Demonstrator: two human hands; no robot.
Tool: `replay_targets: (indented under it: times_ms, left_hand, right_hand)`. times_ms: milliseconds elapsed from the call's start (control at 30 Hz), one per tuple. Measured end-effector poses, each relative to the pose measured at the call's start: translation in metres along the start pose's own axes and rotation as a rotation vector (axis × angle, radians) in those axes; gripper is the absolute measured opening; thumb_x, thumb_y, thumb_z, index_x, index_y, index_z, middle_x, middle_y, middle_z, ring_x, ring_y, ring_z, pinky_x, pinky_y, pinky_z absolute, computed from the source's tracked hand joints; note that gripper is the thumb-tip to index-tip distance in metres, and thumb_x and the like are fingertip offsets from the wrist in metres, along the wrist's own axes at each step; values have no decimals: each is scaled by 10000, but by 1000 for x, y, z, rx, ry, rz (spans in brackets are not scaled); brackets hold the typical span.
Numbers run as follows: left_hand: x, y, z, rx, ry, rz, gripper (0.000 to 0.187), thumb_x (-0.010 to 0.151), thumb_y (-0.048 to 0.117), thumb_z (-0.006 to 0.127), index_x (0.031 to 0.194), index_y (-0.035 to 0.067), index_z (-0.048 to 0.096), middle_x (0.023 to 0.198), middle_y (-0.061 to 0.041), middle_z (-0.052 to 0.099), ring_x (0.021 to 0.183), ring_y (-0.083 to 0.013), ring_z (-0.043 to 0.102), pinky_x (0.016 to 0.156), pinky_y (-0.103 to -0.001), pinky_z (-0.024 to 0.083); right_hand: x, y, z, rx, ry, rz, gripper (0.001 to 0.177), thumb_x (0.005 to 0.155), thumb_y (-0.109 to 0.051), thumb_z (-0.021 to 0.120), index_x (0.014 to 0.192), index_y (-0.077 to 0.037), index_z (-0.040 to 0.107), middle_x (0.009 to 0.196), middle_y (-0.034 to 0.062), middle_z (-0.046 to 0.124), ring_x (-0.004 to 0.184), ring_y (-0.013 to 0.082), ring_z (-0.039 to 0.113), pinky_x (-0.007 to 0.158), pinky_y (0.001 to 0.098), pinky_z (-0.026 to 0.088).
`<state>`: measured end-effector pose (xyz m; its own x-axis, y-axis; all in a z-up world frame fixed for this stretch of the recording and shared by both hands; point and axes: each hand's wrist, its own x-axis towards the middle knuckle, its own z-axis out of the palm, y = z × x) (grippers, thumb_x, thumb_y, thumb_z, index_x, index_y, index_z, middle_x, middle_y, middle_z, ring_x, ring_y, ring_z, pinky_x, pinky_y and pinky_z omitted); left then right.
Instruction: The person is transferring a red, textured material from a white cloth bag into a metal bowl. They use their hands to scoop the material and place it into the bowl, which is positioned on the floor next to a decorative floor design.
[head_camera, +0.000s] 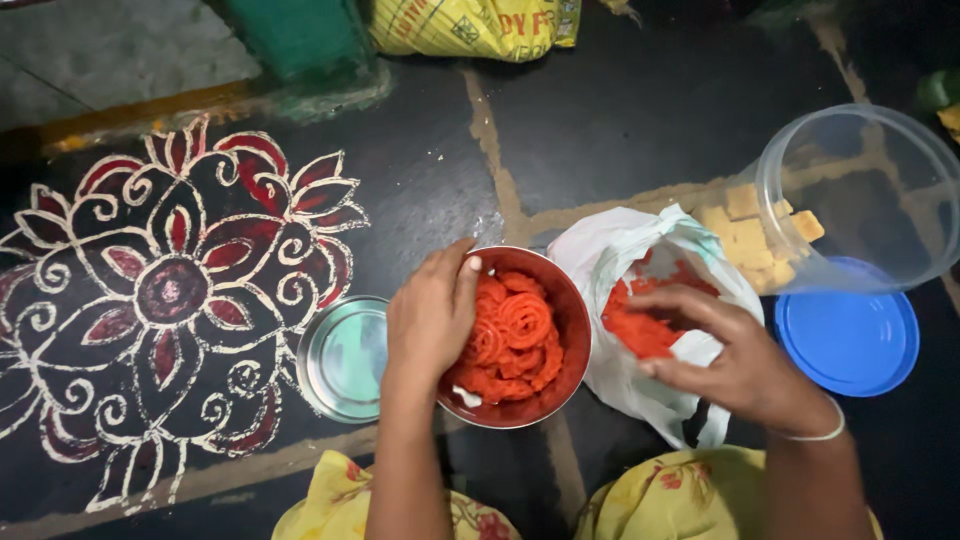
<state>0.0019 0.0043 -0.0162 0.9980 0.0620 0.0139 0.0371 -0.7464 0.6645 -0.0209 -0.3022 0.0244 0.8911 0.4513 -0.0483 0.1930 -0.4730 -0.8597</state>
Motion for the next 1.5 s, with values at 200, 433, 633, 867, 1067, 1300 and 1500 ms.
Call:
replay_targets:
  times_ms: [200,433,633,867,1067,1300,1500]
  left_hand:
    - [-2,0,-2,-24,2,3,352,1023,335,501,1255,142,681,1134,-162,718,1025,-390,683,855,-502,520]
    - [-1,-4,-1,-31,13,25,349,1022,323,500,1253,129,675,1149,-161,713,1030,-391,681,851,-506,517]
    - [-2,-5,0,-27,9,21,351,1021,319,501,1263,129,671,1153,-160,715,1043,-386,680,866,-501,517]
    - [-2,-3,0,-5,-1,2,356,1019,322,507,1273,130,666,1196,-160,708,1071,-389,672,884,-499,512]
    - [1,4,1,57,3,4,358,1016,318,506,1287,141,660,1210,-153,706,1059,-390,673,877,-496,514]
    - [1,12,3,166,-5,-7,339,1012,293,528,1282,132,654,1154,-154,714,1012,-388,679,847,-498,514]
    - [3,16,2,116,17,10,323,1015,274,524,1265,114,651,1143,-148,719,1023,-379,681,842,-492,518]
  right_hand:
    - [44,-54,61,-416,-200,-166,576,743,-305,831,1228,-47,659,1065,145,713,936,325,712,767,409,565]
    - [63,-54,111,-923,-124,-44,403,765,-367,781,1005,-70,654,862,120,687,736,295,717,589,429,569]
    - [60,-53,91,-746,-242,-55,479,766,-425,814,1059,-69,688,923,124,735,811,325,722,657,445,562]
    - [26,-4,14,-4,82,8,290,892,-174,730,1149,-42,710,983,70,775,871,136,753,791,277,601]
    - [16,100,-5,66,272,286,209,943,-114,666,1123,-17,709,977,106,747,886,143,712,806,300,570]
    - [52,187,43,-513,310,258,303,863,-284,733,977,-3,727,952,201,721,875,396,693,781,478,534]
    - [85,231,53,-830,23,582,374,873,-402,652,884,-58,799,949,189,742,895,390,719,796,496,568]
